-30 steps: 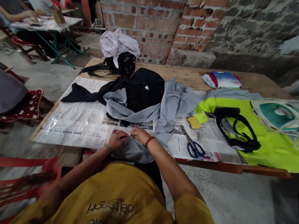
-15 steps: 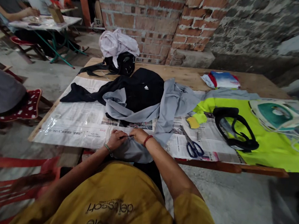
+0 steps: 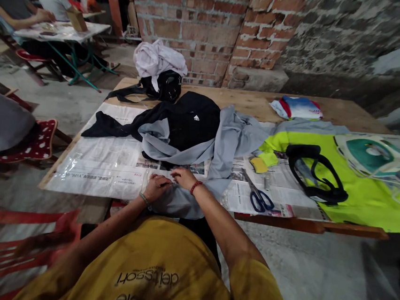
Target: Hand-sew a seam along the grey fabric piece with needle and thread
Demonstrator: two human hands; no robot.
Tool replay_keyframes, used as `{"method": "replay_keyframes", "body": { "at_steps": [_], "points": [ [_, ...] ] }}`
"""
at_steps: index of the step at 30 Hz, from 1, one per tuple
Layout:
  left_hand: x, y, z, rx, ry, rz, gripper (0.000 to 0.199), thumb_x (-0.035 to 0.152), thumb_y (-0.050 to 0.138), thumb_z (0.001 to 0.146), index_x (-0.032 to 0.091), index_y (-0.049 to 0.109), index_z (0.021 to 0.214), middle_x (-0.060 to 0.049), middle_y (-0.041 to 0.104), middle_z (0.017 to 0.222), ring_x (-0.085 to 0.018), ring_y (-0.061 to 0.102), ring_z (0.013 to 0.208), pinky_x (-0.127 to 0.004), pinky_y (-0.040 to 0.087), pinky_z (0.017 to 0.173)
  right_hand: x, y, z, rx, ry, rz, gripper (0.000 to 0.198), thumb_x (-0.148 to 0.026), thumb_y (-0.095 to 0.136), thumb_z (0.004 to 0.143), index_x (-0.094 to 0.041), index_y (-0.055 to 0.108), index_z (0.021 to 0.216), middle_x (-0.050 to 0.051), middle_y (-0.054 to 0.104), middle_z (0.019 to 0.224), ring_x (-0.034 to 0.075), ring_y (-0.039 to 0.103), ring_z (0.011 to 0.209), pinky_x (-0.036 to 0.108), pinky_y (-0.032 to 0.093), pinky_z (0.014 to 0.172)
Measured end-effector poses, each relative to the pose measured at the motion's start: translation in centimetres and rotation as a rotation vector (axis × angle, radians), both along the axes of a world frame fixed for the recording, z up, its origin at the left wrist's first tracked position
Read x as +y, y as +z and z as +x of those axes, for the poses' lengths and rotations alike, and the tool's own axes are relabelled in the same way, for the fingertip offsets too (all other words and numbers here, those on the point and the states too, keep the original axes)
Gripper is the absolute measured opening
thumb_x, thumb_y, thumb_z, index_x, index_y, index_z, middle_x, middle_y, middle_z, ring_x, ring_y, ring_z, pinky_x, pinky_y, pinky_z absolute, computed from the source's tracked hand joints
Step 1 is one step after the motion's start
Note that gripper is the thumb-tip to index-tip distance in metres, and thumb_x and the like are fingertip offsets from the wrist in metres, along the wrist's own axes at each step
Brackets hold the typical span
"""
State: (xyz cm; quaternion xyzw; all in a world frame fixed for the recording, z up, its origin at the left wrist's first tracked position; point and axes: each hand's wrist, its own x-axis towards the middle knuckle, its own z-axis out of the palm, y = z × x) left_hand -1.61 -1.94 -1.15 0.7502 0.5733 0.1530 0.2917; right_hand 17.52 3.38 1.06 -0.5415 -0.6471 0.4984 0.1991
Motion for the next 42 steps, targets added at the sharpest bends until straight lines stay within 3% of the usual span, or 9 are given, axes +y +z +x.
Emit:
{"method": "replay_keyframes", "body": {
  "at_steps": [4, 9, 13, 22, 28, 32, 36, 42],
  "points": [
    [-0.1, -0.1, -0.1, -0.016, -0.006, 0.036, 0.016, 0.017, 0.072, 0.103, 0.025, 0.085, 0.1, -0.007, 0.089, 0.112, -0.028, 0.078, 0.112, -0.047, 0.043, 0.12, -0.1, -0.2, -0.7, 0.189, -0.203, -0.209, 0.033, -0.009, 0.081, 0.084, -0.019, 0.079, 0.116, 0.0, 0.077, 0.093, 0.011, 0.073, 0.07, 0.017, 0.058, 0.061],
    [-0.1, -0.2, -0.2, -0.019, -0.024, 0.07, 0.015, 0.018, 0.074, 0.102, 0.027, 0.086, 0.103, -0.006, 0.09, 0.108, -0.027, 0.079, 0.11, -0.045, 0.048, 0.116, -0.4, 0.7, -0.5, 0.283, -0.317, -0.433, 0.028, -0.012, 0.09, 0.086, -0.019, 0.069, 0.102, -0.002, 0.074, 0.076, 0.012, 0.071, 0.065, 0.016, 0.055, 0.058],
    [-0.1, -0.3, -0.2, 0.0, -0.007, 0.058, 0.015, 0.017, 0.075, 0.102, 0.027, 0.086, 0.099, -0.005, 0.09, 0.111, -0.026, 0.08, 0.11, -0.045, 0.047, 0.118, -0.7, 1.4, -0.5, 0.285, -0.355, -0.495, 0.02, -0.014, 0.086, 0.094, -0.018, 0.067, 0.095, 0.0, 0.076, 0.077, 0.01, 0.071, 0.063, 0.015, 0.051, 0.057],
    [0.0, -0.8, -0.3, -0.008, -0.016, 0.038, 0.019, 0.017, 0.071, 0.105, 0.025, 0.087, 0.099, -0.008, 0.09, 0.114, -0.028, 0.08, 0.114, -0.048, 0.044, 0.122, -0.4, 1.6, -0.2, 0.174, -0.286, -0.438, 0.032, -0.032, 0.089, 0.097, -0.018, 0.066, 0.08, -0.004, 0.061, 0.058, 0.008, 0.056, 0.048, 0.015, 0.037, 0.045],
    [0.0, -1.0, -0.4, 0.012, -0.046, 0.048, 0.019, 0.014, 0.071, 0.105, 0.024, 0.088, 0.105, -0.007, 0.089, 0.112, -0.026, 0.08, 0.114, -0.048, 0.045, 0.124, -0.4, 1.5, -0.8, -0.172, -0.156, -0.277, 0.038, -0.033, 0.077, 0.107, -0.019, 0.064, 0.074, -0.006, 0.052, 0.052, 0.007, 0.043, 0.043, 0.019, 0.034, 0.046],
    [0.0, -1.0, -0.4, 0.013, -0.044, 0.044, 0.02, 0.016, 0.07, 0.107, 0.025, 0.087, 0.105, -0.007, 0.089, 0.115, -0.026, 0.079, 0.115, -0.046, 0.044, 0.123, 0.0, 1.4, -1.3, -0.265, -0.102, -0.207, 0.042, -0.024, 0.074, 0.106, -0.018, 0.064, 0.066, -0.004, 0.051, 0.053, 0.01, 0.051, 0.054, 0.021, 0.038, 0.056],
    [0.0, -0.8, -0.3, 0.018, -0.04, 0.03, 0.02, 0.021, 0.068, 0.107, 0.028, 0.086, 0.101, -0.005, 0.089, 0.112, -0.026, 0.078, 0.114, -0.043, 0.045, 0.12, 0.3, 1.6, -1.2, -0.34, -0.018, -0.126, 0.039, -0.022, 0.072, 0.106, -0.015, 0.071, 0.068, 0.001, 0.062, 0.062, 0.013, 0.061, 0.071, 0.023, 0.042, 0.069],
    [-0.1, -0.5, -0.2, 0.026, -0.038, 0.022, 0.018, 0.021, 0.068, 0.108, 0.024, 0.085, 0.102, -0.006, 0.088, 0.112, -0.026, 0.077, 0.112, -0.044, 0.044, 0.12, 0.4, 1.5, -1.1, -0.411, 0.053, -0.088, 0.033, -0.024, 0.072, 0.107, -0.015, 0.078, 0.075, 0.002, 0.067, 0.067, 0.015, 0.063, 0.073, 0.024, 0.044, 0.072]
  ]
}}
